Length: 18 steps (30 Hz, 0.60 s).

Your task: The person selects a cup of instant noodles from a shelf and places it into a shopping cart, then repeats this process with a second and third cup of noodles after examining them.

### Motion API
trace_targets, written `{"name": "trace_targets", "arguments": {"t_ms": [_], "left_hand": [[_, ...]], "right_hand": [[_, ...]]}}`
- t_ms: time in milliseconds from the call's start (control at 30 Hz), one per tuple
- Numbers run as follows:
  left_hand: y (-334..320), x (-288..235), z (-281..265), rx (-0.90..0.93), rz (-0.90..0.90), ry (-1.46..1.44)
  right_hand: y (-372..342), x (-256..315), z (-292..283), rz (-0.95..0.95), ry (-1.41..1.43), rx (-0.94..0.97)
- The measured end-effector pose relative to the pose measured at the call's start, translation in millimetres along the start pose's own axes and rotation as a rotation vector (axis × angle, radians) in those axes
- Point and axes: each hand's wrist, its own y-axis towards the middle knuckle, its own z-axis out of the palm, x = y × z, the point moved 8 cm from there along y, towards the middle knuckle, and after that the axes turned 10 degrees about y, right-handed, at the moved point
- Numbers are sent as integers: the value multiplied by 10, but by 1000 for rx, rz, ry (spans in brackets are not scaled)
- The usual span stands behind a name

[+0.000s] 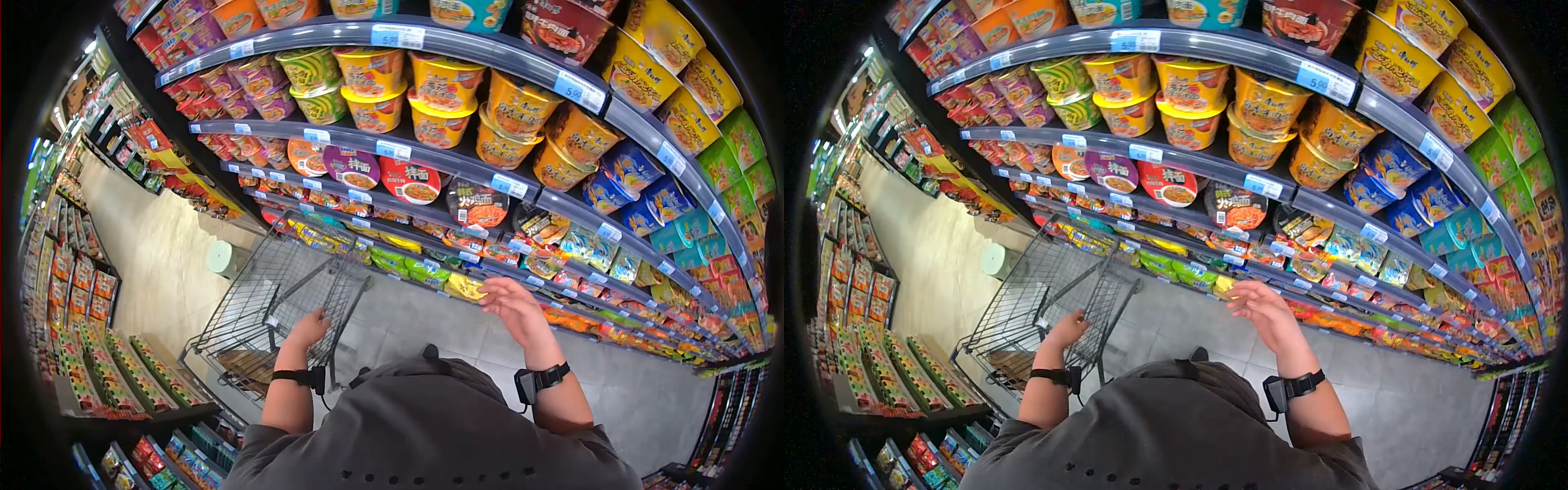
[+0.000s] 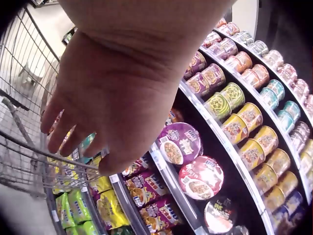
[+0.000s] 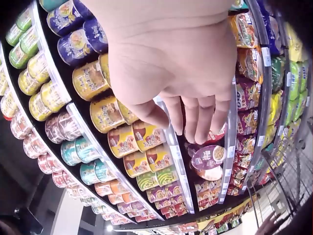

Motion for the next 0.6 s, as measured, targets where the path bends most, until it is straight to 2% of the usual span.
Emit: {"name": "trace_targets", "arguments": {"t_ms": [167, 233, 300, 367, 433, 500, 600], "left_hand": [[122, -313, -129, -130, 17, -110], [71, -439, -258, -220, 40, -256], [29, -551, -364, -240, 15, -266], [-72, -760, -616, -340, 106, -214], [-112, -882, -840, -369, 85, -187], [-89, -944, -1061, -495, 197, -224], [-123, -1175, -1463, -540, 190, -229]], "right_hand": [[114, 326, -263, 26, -22, 20], [184, 408, -265, 32, -29, 30], [277, 459, -244, 37, -30, 37], [415, 482, -181, 40, -59, 77], [581, 474, -98, 47, -71, 117], [752, 468, 10, 54, -86, 150], [1015, 520, 254, 30, -170, 229]]}}
